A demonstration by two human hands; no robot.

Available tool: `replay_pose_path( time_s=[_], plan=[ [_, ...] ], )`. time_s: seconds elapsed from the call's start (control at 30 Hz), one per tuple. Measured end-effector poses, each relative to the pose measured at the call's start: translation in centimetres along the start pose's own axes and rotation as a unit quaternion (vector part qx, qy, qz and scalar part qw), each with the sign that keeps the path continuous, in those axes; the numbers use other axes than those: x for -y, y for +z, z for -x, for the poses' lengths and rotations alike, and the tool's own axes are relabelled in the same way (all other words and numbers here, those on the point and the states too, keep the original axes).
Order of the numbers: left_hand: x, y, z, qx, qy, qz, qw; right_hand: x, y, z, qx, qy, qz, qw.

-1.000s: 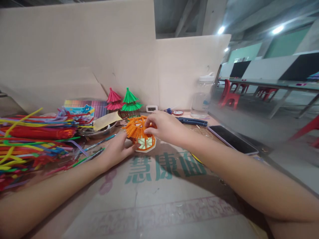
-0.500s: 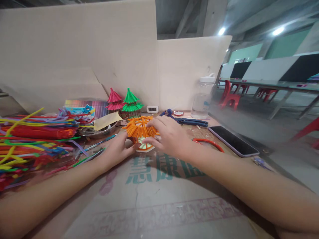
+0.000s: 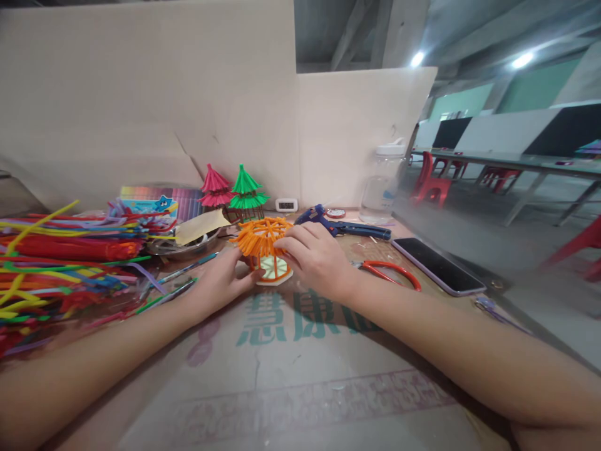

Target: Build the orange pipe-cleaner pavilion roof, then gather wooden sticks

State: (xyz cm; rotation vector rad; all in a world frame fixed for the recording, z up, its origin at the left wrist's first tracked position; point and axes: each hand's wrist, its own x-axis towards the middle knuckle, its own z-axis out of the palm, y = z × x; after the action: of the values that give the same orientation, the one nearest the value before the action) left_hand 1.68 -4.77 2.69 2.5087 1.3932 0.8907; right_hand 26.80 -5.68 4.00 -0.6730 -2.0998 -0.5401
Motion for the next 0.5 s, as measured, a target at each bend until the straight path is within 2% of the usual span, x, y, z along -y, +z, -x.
replay_pose_path(
  time_s=[0.37,0.5],
  plan=[
    [-0.05,0.08,-0.06,0.009,-0.018,0.014,1.0,-0.16,0.7,0.67,0.003,0.054,-0.032,0.998],
    [-0.26,0.03,-0.03,0.02,-0.018,0.005,1.0,-0.15,0.68,0.72,-0.024,0.03,-0.034,0.999]
  ],
)
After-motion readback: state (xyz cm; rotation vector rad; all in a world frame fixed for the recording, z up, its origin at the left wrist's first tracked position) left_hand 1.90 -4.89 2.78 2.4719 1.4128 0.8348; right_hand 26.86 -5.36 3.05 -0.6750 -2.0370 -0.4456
